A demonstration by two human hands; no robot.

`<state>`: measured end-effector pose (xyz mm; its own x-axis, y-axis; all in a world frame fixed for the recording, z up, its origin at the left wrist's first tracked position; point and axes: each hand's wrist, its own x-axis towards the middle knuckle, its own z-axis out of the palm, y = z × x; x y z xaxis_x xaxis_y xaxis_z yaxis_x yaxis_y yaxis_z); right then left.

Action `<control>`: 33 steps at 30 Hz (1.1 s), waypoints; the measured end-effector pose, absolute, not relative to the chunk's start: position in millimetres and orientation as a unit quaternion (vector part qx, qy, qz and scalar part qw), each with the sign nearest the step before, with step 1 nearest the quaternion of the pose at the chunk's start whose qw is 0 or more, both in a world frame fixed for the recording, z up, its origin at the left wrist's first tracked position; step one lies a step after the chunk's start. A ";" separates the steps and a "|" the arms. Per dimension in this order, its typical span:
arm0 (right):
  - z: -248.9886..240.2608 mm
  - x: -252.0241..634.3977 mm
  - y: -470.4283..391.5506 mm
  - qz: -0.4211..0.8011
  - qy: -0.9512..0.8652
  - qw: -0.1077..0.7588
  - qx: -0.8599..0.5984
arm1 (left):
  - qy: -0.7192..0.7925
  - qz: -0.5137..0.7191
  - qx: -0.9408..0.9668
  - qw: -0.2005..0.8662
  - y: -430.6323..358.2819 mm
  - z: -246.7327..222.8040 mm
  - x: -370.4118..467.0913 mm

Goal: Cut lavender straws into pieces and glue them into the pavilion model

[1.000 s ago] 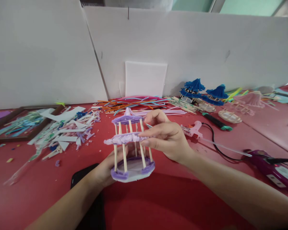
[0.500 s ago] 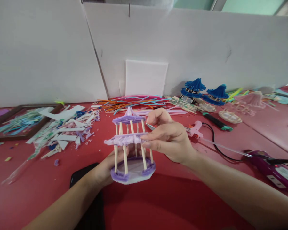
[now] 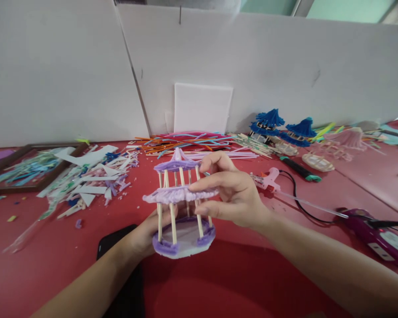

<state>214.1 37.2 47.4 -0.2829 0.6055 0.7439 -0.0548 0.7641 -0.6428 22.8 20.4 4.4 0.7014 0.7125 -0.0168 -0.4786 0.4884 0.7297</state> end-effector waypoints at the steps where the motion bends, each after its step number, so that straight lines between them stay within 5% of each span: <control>1: 47.8 213.5 36.7 0.290 -0.749 0.566 -0.185 | 0.161 0.346 0.360 0.852 20.0 5.3 22.9; 25: 47.0 210.8 30.6 0.309 -0.717 0.598 -0.182 | 0.246 0.330 0.391 0.823 19.1 -4.9 18.9; 33: 52.3 215.3 33.1 0.200 -0.778 0.558 -0.208 | 0.281 0.354 0.389 0.803 18.0 4.6 23.3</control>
<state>215.3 33.1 52.3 -0.2900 0.5476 0.7849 0.1000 0.8330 -0.5442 23.3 18.0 4.6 0.5912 0.7871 -0.1759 -0.3501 0.4469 0.8232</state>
